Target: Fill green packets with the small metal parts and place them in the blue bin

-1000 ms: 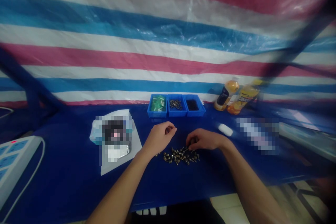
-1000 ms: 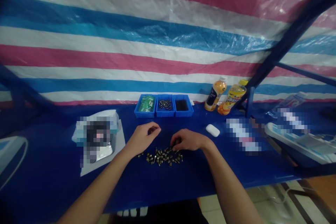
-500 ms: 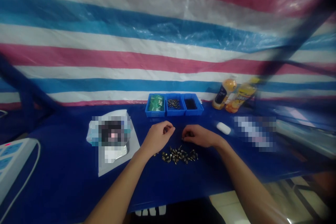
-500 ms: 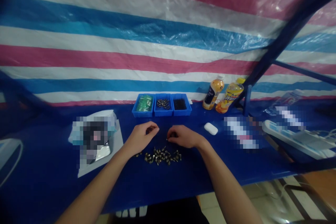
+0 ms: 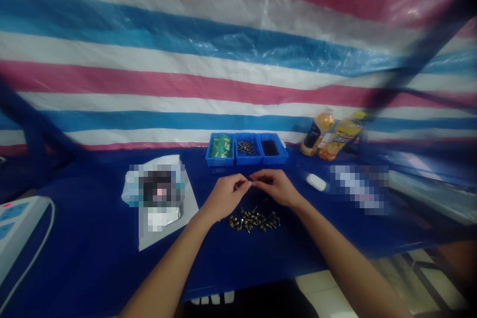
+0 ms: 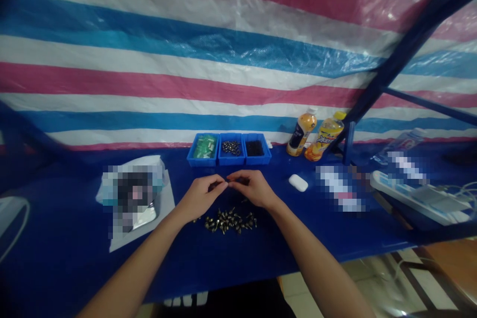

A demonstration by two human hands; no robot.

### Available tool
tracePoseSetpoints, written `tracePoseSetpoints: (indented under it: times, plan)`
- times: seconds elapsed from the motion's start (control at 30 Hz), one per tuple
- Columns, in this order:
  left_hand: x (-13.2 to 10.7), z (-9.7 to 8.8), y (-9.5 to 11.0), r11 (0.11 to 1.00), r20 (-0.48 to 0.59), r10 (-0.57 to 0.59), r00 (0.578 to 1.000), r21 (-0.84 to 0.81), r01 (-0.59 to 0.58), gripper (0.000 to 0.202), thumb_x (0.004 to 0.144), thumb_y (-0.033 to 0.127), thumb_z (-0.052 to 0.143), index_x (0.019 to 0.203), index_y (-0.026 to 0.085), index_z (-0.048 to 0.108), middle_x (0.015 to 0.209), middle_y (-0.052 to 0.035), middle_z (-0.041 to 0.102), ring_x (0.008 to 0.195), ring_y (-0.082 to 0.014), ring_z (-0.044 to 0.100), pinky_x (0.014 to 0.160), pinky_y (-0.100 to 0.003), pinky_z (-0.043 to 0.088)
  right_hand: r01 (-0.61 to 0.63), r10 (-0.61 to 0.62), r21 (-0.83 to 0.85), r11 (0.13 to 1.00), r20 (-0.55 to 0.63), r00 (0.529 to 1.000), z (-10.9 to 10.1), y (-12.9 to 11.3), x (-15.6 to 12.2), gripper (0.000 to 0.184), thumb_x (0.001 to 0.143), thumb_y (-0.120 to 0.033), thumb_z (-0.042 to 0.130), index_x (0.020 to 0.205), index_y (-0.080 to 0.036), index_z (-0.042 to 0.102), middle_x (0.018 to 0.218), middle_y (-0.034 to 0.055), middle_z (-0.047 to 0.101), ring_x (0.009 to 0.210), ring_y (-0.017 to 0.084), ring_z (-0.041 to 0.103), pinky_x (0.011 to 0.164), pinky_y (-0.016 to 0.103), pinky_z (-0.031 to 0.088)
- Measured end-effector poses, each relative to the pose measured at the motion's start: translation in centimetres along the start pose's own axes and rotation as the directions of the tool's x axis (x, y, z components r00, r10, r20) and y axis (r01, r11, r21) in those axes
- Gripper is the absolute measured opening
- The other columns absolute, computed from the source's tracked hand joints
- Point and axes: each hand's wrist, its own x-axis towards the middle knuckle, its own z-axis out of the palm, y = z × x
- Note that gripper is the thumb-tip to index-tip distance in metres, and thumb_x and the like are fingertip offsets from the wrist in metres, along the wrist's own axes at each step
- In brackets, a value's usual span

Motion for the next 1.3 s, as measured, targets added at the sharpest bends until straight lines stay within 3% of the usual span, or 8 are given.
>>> tracePoseSetpoints:
  times: [0.17,0.33,0.47,0.53,0.63,0.8,0.93,1.3]
  plan:
    - [0.0,-0.1,0.2,0.998,-0.007,-0.028,1.0,-0.05,0.027,0.036,0.092,0.046,0.043,0.082,0.019,0.065,0.07,0.0004,0.063,0.066,-0.0152,0.055,0.061,-0.025,0.038,0.032,-0.031,-0.08,0.996,0.013,0.999,-0.2,-0.8,-0.2,0.034,0.089,-0.049,0.055,0.086,-0.017,0.067,0.078,0.0021,0.067,0.068,0.014,0.056,0.065,0.026,0.043]
    - [0.2,-0.1,-0.1,0.997,-0.052,-0.036,0.998,-0.068,0.033,0.035,0.092,0.047,0.045,0.085,0.019,0.066,0.074,0.0004,0.066,0.07,-0.0157,0.059,0.065,-0.026,0.041,-0.069,0.072,-0.146,0.987,0.016,0.997,-0.3,-0.1,-0.1,0.044,0.092,-0.053,0.047,0.069,-0.016,0.056,0.059,-0.0025,0.05,0.055,0.01,0.043,0.053,0.023,0.033]
    - [0.3,-0.1,-0.4,0.998,-0.08,-0.049,0.996,-0.036,0.046,0.033,0.09,0.046,0.047,0.087,0.02,0.067,0.073,0.0004,0.066,0.068,-0.0159,0.058,0.064,-0.027,0.041,-0.098,0.116,0.13,0.987,-0.136,0.984,-0.2,0.7,0.5,0.045,0.087,-0.054,0.054,0.115,-0.019,0.054,0.071,-0.0026,0.056,0.052,0.01,0.047,0.051,0.024,0.038]
    - [0.3,-0.1,-0.5,0.998,-0.089,-0.055,0.995,-0.031,0.052,0.032,0.09,0.045,0.047,0.087,0.02,0.067,0.073,0.0006,0.066,0.067,-0.0158,0.057,0.064,-0.027,0.041,-0.092,0.117,0.159,0.983,-0.152,0.982,-0.6,0.7,0.5,0.05,0.086,-0.053,0.056,0.123,-0.019,0.051,0.072,-0.0024,0.057,0.052,0.01,0.048,0.052,0.024,0.039]
    - [0.4,-0.2,-0.7,0.997,-0.104,-0.067,0.992,-0.036,0.063,0.03,0.09,0.044,0.049,0.086,0.021,0.067,0.075,0.0011,0.066,0.07,-0.0157,0.059,0.066,-0.027,0.042,-0.102,0.103,-0.021,0.995,0.041,0.994,-1.7,0.6,0.1,0.035,0.086,-0.049,0.059,0.101,-0.018,0.064,0.067,-0.0012,0.057,0.059,0.012,0.05,0.056,0.025,0.04]
    - [0.4,-0.2,-1.2,0.998,-0.126,-0.061,0.99,-0.026,0.058,0.027,0.09,0.042,0.051,0.087,0.021,0.067,0.077,0.0014,0.067,0.071,-0.0152,0.06,0.068,-0.027,0.042,0.044,0.079,-0.256,0.966,0.451,0.889,-3.4,0.1,-1.0,0.026,0.08,-0.043,0.069,0.095,-0.023,0.071,0.091,0.0025,0.062,0.083,0.017,0.056,0.082,0.033,0.043]
    - [0.4,-0.1,-1.3,0.998,-0.132,-0.06,0.989,-0.015,0.059,0.027,0.09,0.041,0.05,0.087,0.021,0.067,0.078,0.0007,0.067,0.072,-0.0157,0.06,0.069,-0.027,0.042,0.106,0.112,-0.389,0.915,0.498,0.86,-3.1,-0.4,-1.2,0.026,0.076,-0.045,0.072,0.089,-0.023,0.07,0.095,0.003,0.06,0.096,0.021,0.052,0.101,0.041,0.032]
    - [0.5,-0.3,-1.3,0.998,-0.133,-0.066,0.989,-0.011,0.065,0.025,0.09,0.04,0.052,0.086,0.021,0.067,0.077,0.0018,0.066,0.072,-0.0143,0.059,0.069,-0.026,0.042,0.142,0.123,-0.487,0.862,0.471,0.874,-1.9,-0.2,-1.3,0.025,0.075,-0.041,0.072,0.089,-0.021,0.067,0.094,0.0044,0.057,0.093,0.022,0.05,0.097,0.041,0.034]
